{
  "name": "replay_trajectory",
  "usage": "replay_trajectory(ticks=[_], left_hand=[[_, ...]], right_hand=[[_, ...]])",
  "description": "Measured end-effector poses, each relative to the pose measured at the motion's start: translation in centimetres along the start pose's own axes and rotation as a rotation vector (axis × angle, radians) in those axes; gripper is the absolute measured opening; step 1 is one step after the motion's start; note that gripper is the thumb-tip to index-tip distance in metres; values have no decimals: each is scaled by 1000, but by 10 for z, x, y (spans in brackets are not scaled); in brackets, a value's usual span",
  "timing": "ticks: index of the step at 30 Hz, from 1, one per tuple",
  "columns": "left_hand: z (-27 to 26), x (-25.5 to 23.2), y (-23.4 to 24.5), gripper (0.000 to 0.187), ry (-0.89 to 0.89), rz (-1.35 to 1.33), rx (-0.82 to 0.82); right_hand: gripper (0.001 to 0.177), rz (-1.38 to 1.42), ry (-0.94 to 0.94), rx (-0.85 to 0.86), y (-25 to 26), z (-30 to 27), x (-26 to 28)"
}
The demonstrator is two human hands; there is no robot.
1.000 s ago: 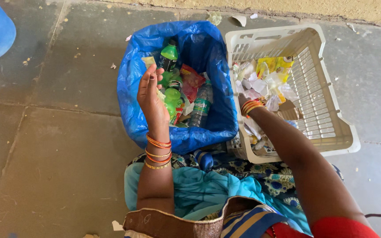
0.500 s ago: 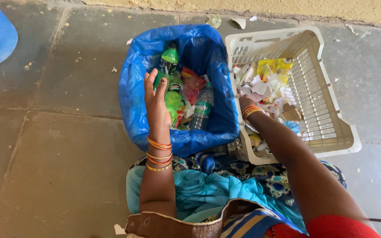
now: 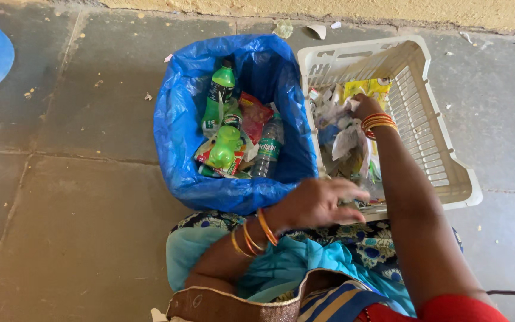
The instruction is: The person sits on the floor and sorts recyclable items from a white plastic basket into a blue plastic bag. They handle empty plastic bottles, snack wrappers, and small paper packets one at a time, placing them into the bag.
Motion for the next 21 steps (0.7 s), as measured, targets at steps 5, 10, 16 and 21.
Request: replay_trajectory(ticks=[5,10,16,21], left_hand=[[-11,-4,-84,40,-164,577,150],[-13,17,-84,13,-198,686,126],[-8,34,-71,5,-84,617,227],[-3,29,-49,28,-27,439,252]], right_hand=[[61,390,-72,-28,24,1,-16],[47,560,-98,-289,72,-4,-26],[34,732,22,-174,88,-8,-12],[27,1628,-501,11,19,-35,-39]])
Point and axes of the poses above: each hand's wrist, its own z-axis towards the middle knuckle, its own y-axis out of the back of the hand, x = y × z, the point moved 10 cm from there along z, towards the middle knuckle, and after that the axes turned 1 degree about -y, right-handed, at the moved point
